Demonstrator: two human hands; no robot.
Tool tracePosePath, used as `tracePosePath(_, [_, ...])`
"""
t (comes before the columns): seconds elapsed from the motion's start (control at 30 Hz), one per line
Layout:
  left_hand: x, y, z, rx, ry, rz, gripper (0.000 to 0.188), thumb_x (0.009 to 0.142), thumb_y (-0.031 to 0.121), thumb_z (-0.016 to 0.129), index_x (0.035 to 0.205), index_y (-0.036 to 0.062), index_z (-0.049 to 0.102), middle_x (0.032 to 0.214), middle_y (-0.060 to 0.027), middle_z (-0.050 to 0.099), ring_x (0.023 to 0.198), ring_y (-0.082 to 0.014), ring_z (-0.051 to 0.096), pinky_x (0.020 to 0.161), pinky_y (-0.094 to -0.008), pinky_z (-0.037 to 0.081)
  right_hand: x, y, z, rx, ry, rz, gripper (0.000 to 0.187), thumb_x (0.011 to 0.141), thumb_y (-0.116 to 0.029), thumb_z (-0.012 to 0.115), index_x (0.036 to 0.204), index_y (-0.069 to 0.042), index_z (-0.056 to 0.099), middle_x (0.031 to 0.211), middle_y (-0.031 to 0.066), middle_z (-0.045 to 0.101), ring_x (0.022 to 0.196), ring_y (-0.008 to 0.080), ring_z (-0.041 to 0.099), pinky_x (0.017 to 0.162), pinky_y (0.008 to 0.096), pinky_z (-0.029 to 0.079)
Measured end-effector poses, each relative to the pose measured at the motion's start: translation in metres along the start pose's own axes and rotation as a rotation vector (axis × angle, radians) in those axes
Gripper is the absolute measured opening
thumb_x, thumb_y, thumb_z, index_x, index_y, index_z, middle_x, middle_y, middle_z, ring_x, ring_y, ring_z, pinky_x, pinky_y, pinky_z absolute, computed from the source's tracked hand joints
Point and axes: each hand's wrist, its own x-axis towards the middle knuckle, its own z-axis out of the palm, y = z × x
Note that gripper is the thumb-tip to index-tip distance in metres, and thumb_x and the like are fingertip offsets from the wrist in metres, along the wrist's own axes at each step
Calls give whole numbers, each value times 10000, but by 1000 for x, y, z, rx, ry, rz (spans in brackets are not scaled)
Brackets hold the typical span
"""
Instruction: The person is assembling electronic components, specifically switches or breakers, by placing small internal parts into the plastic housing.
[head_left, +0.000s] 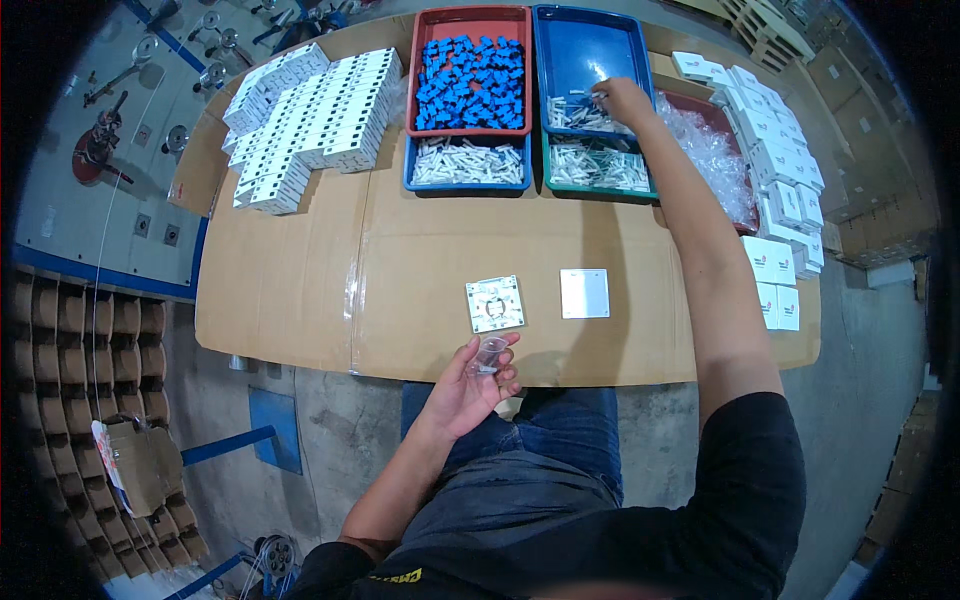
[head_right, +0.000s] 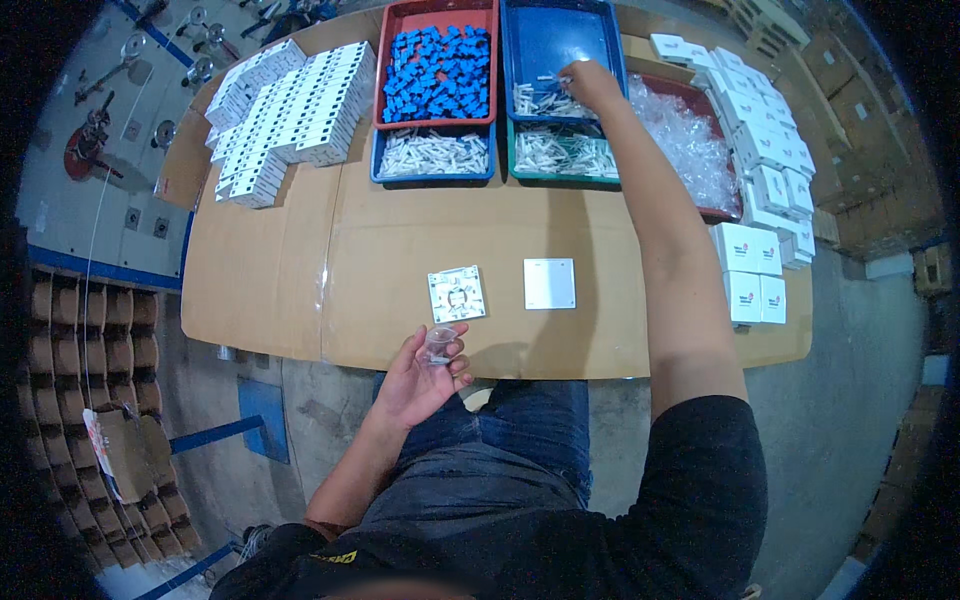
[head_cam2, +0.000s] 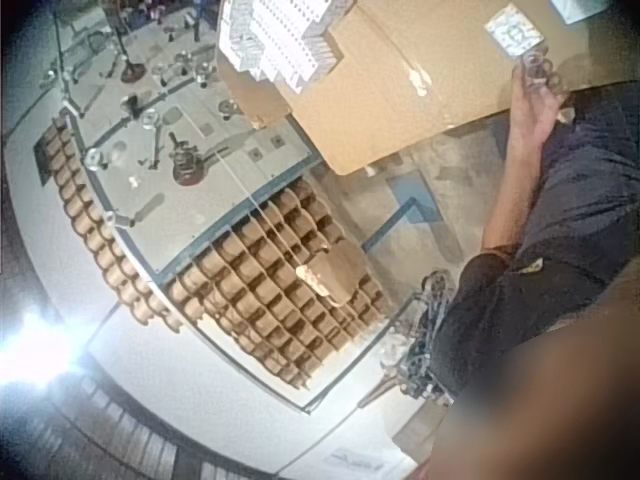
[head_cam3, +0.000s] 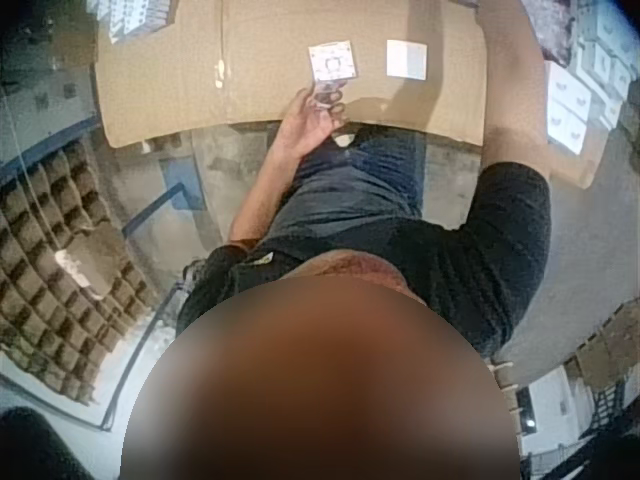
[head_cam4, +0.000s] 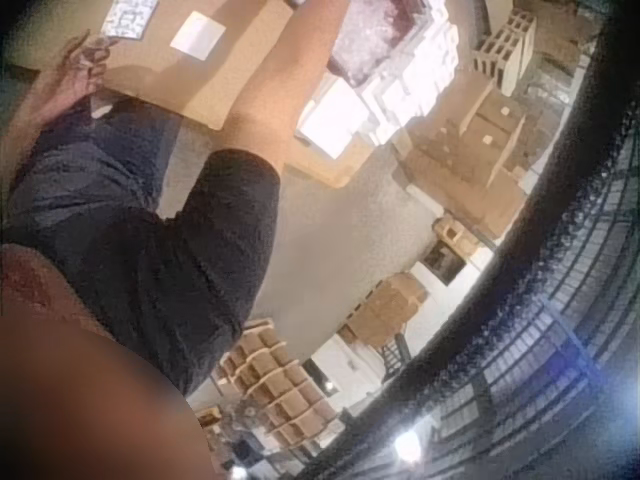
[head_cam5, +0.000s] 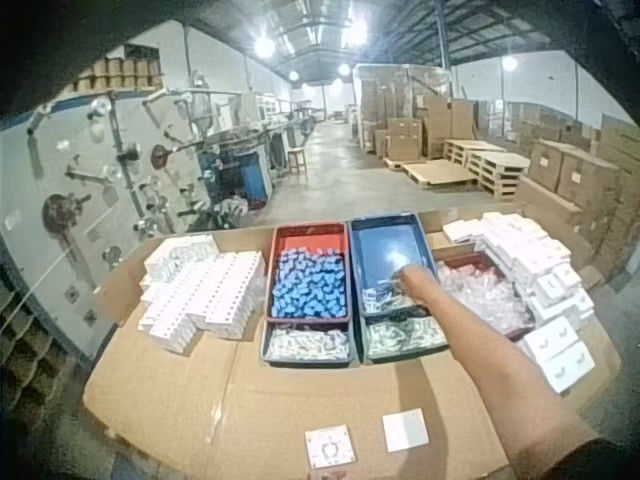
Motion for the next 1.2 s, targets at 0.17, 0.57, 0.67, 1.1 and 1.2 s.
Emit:
tracePosePath(0.17, [2, -4, 1, -8, -8, -8, 570, 1072, 447, 432, 1411, -5, 503, 977, -2, 589, 911, -160, 527, 862, -364, 466, -4, 1, -17, 25, 49, 87, 249, 922, -275, 682, 1106, -133, 772, 1074, 175, 736, 1012, 372, 696, 888, 470, 551])
tracePosePath(0.57, [-2, -6, 6, -9, 11, 1, 550, 1073, 428, 457, 1405, -7, 507, 976, -8, 605, 879, -147, 533, 837, -344, 476, -13, -8, -15, 122, 111, 172, 363, 996, -336, 595, 1155, -37, 728, 1035, 204, 739, 1001, 359, 709, 882, 460, 542])
tracePosePath(0.67, [2, -7, 11, -8, -9, -26, 565, 1071, 459, 432, 1396, 3, 514, 979, -9, 595, 908, -167, 523, 856, -361, 463, -11, 13, -12, 127, 250, 148, 387, 1006, -364, 576, 1159, -44, 730, 1082, 200, 728, 978, 361, 700, 845, 455, 543])
tracePosePath(1.1, [-9, -12, 19, 122, -76, 48, 631, 1047, 489, 481, 1455, 7, 475, 1120, -15, 597, 984, -169, 542, 895, -358, 475, -128, -122, -139, 1935, 37, 80, 441, 1036, -249, 562, 1406, -11, 534, 1039, 14, 668, 753, 87, 519, 576, 223, 388])
tracePosePath(1.2, [-12, -12, 25, 137, -89, 91, 645, 1039, 510, 490, 1469, 30, 474, 1123, -9, 613, 986, -169, 548, 910, -367, 477, -160, -143, -143, 2071, -80, -58, 456, 1047, -245, 528, 1417, 20, 502, 1026, 11, 686, 728, 79, 497, 557, 212, 364])
